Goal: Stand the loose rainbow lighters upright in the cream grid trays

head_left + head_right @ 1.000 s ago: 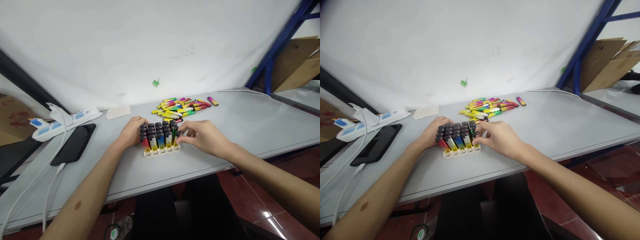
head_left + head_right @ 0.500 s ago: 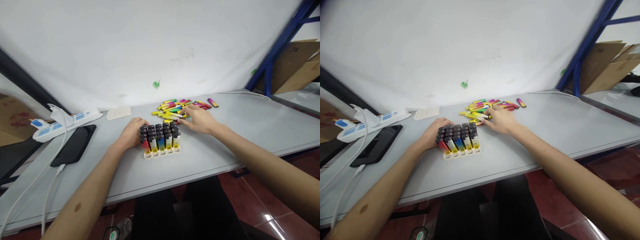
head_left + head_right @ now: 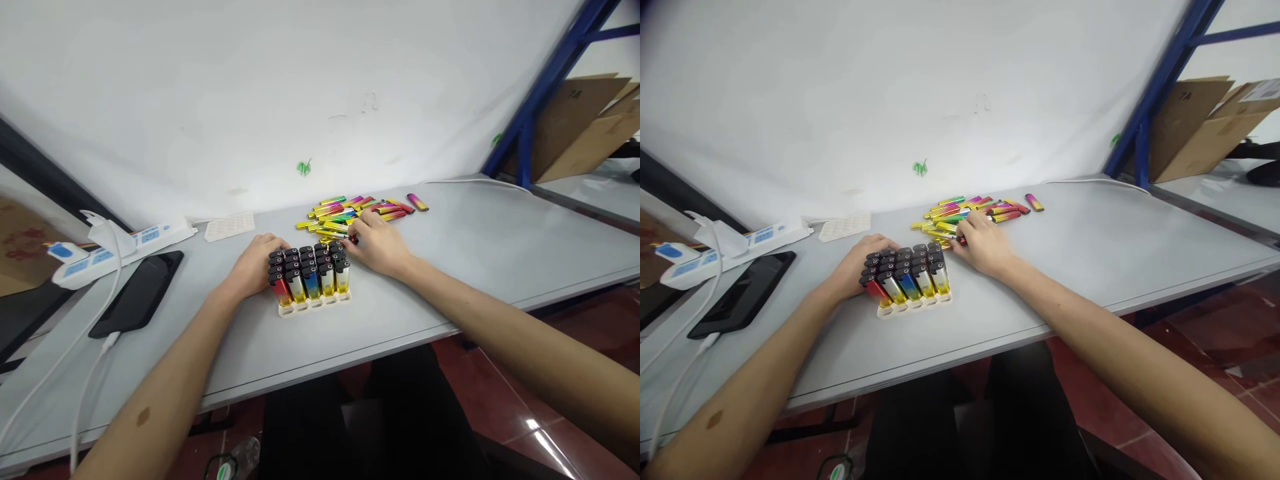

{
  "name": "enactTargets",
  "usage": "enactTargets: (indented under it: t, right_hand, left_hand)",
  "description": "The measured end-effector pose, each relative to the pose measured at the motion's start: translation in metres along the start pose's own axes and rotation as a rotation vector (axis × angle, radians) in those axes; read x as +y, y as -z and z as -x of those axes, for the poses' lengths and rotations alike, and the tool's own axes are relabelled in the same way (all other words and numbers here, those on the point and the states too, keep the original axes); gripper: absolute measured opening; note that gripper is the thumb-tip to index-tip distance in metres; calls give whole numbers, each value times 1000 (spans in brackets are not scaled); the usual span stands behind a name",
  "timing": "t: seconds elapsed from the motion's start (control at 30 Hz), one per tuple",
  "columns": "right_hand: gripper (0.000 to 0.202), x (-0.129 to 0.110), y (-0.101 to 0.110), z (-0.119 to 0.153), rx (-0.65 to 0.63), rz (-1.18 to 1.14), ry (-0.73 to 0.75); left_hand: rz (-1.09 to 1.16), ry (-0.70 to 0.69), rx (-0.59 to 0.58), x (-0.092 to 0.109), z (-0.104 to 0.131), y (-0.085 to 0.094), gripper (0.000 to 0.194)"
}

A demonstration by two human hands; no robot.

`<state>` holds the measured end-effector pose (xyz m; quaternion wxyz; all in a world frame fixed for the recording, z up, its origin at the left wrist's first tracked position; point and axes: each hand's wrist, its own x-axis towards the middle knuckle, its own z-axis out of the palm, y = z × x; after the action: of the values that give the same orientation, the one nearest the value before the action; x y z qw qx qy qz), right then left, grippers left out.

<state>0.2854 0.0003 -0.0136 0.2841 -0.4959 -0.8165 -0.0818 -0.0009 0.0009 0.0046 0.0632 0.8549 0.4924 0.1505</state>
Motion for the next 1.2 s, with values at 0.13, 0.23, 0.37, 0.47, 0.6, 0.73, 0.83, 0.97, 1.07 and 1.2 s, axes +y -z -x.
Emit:
enactTargets:
  t: [0.13,0.23,0.37,0.47,0.6,0.73,0.83,0.97,1.07,1.2]
  right_hand:
    - [15,7,3,0,178,-427,-176]
    - [20,16,8,-3,293,-894,-428]
    - [29,21,15,-6,259,-1220,-619]
    - [36,19,17,-6,138,-1300,-694]
    - [48,18,16,-6,11,-1273,-792]
    - [46,20,15,-5,-1,-1254,-765]
    - [44,20,14,-5,8,-1246,-737]
    - [48,19,13,-4,4,-1194,-717]
    - [53,20,11,-3,-5,-1157,-692]
    - [51,22,8,-2,-21,-1146,-675]
  left_hand:
    - [-4,7,-5,-1,0,0,33]
    - [-5,5,-11,0,1,0,32]
    - [9,7,1,0,1,0,30]
    - [19,-3,2,0,1,0,30]
    - [17,-1,-1,1,1,1,30]
    - [22,-9,1,1,1,1,30]
    - [10,-14,-2,0,1,1,31]
    - [3,-21,-7,0,1,1,32]
    - [9,-7,8,2,2,2,32]
    - [26,0,4,4,3,2,32]
